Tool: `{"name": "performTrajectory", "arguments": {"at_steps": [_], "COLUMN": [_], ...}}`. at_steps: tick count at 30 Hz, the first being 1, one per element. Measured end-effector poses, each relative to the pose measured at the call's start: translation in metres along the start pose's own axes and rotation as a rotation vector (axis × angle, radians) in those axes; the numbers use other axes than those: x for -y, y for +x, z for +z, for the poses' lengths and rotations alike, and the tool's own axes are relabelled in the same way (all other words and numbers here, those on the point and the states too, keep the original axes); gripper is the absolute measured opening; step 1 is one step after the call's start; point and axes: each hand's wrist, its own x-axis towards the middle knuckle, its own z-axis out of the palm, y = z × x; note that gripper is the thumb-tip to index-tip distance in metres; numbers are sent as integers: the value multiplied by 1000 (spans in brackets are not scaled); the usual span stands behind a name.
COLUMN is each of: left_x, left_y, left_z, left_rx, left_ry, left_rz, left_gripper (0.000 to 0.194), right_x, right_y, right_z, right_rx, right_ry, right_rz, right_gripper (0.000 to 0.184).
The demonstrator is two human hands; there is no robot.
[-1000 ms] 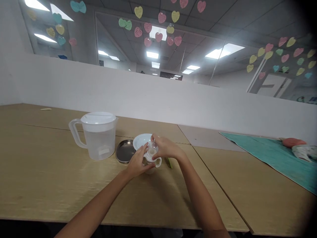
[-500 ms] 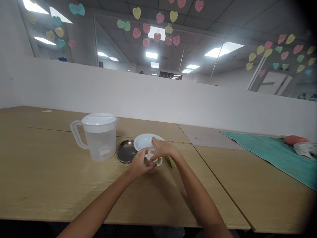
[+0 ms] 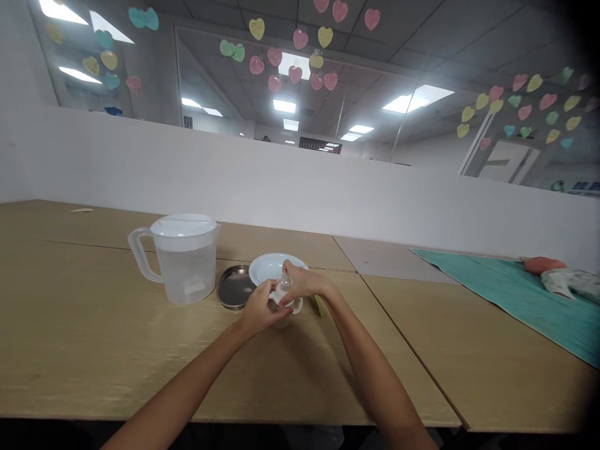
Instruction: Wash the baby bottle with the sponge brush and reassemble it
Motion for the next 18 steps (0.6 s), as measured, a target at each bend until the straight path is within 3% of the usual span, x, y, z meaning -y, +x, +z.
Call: {"name": "performTrajectory", "arguments": {"at_steps": [18], "left_x": [1], "left_y": [-1], "left_z": [-2], "left_rx": [58], "left_ry": [-8], "left_rz": [-23], "left_gripper": [42], "right_x": [9], "right_y": [2], "right_z": [-6], "right_rx": [61], "right_ry": [-70], "right_rz": [22], "right_gripper": [74]}}
